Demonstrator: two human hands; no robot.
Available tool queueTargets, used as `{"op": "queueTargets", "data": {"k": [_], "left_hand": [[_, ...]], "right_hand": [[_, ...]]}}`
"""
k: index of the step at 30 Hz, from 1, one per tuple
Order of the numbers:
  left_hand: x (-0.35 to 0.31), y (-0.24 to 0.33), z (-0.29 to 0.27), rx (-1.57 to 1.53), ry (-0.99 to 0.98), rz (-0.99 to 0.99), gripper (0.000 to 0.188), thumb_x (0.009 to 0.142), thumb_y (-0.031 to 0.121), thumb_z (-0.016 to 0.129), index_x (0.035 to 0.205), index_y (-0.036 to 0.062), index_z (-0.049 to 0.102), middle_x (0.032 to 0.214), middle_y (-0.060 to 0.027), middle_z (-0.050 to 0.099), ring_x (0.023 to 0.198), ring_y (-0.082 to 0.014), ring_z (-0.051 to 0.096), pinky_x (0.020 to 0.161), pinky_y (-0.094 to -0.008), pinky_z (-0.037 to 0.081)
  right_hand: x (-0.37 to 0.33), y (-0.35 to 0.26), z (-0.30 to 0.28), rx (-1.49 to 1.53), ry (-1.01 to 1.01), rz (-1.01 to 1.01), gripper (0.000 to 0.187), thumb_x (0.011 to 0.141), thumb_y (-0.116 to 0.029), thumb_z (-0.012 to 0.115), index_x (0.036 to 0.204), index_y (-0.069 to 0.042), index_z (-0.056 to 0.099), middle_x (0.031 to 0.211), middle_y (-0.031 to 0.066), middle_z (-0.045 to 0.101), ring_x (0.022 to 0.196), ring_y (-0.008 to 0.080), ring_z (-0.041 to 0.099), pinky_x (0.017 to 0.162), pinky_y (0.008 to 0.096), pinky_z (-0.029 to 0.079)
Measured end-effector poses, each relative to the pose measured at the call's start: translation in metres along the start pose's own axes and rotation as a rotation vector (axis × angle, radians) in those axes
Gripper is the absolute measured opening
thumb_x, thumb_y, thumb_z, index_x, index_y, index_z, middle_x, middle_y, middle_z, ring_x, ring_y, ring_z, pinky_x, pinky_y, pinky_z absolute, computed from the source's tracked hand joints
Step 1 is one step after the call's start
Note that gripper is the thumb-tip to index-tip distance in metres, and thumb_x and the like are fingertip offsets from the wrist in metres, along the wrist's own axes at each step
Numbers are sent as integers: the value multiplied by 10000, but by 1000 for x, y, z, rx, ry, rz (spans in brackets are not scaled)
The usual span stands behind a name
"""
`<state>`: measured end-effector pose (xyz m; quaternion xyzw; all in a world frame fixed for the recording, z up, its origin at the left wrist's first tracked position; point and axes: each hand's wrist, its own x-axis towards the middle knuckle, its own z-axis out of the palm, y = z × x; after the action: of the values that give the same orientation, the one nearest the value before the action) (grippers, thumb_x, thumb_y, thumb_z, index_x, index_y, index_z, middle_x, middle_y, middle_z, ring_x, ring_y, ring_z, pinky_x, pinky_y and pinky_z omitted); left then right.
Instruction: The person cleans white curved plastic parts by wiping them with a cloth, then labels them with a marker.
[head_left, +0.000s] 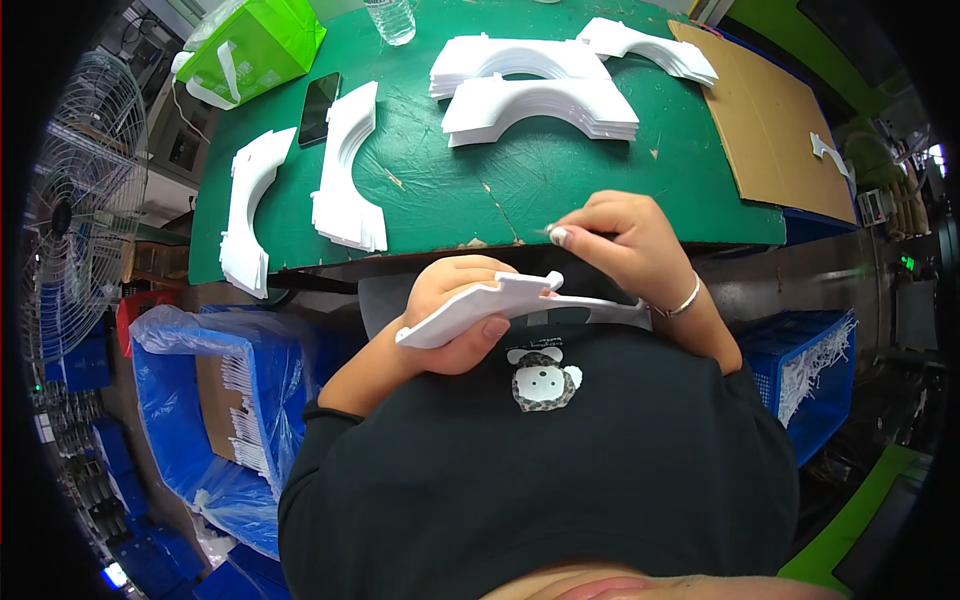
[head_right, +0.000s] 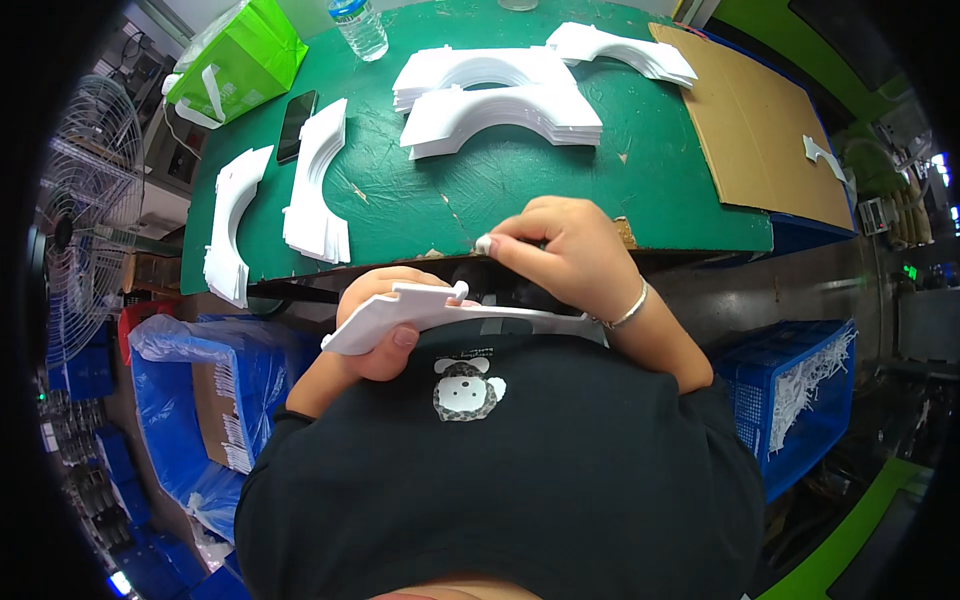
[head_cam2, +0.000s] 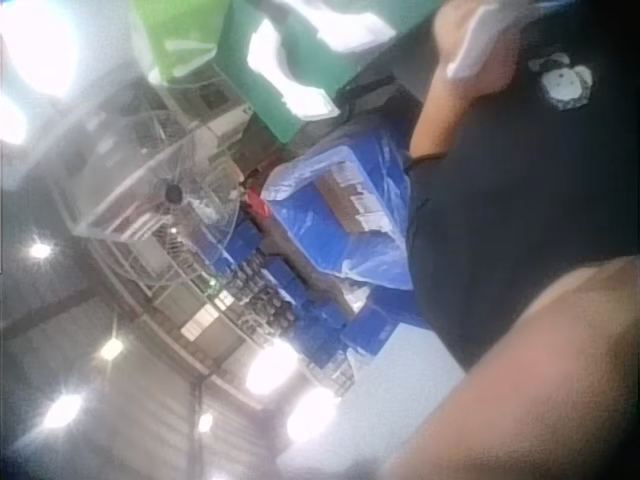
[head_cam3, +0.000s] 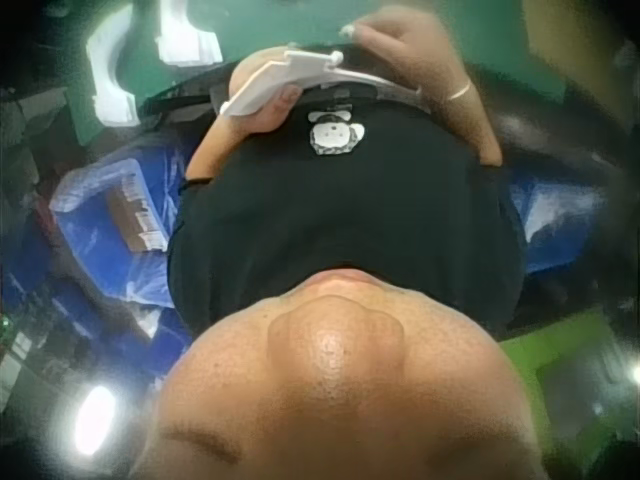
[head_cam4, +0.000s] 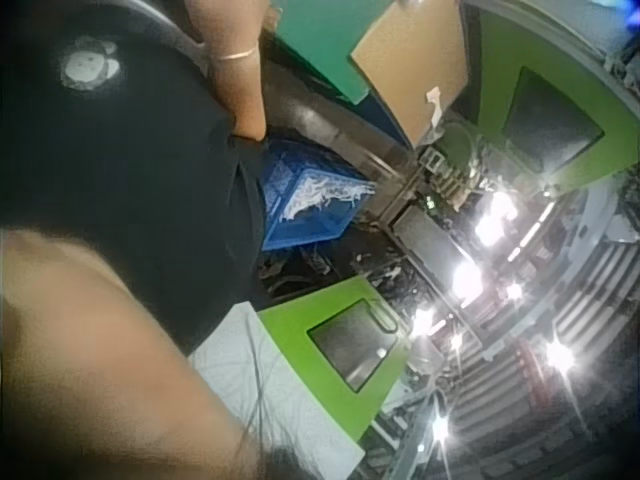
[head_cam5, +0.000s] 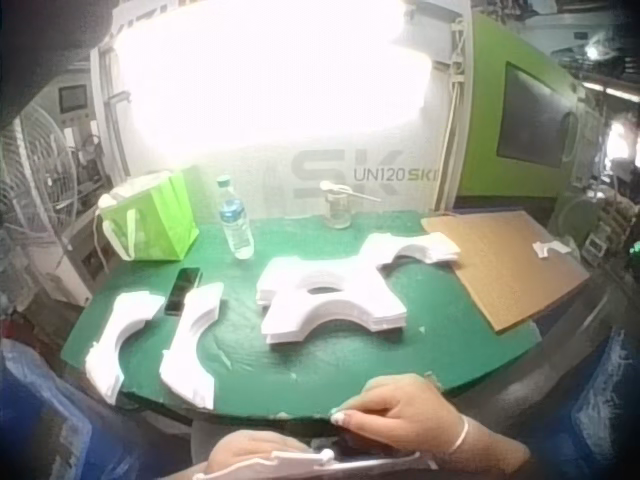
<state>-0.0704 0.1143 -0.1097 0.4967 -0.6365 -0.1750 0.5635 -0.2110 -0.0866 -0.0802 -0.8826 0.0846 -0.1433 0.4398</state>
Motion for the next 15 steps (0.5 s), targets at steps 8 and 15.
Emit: {"op": "queueTargets", "data": {"k": [8,15], "left_hand": [[1,3,-2,53,7,-44,222,922,193,551,1030,28,653,946,-105,710,797,-263,666,775,-340,505],[-5,-5,0,75,48,-15,211,918,191,557,1031,41,652,944,-97,712,790,-252,661,802,-343,496]], "right_hand": [[-4,4,-10,493,-157,-73,161,863,-98,650,911,27,738,729,55,622,664,111,524,587,258,396],[-4,1,-11,465,-195,-91,130,868,-102,675,899,5,740,705,36,613,668,109,527,587,263,401]]}}
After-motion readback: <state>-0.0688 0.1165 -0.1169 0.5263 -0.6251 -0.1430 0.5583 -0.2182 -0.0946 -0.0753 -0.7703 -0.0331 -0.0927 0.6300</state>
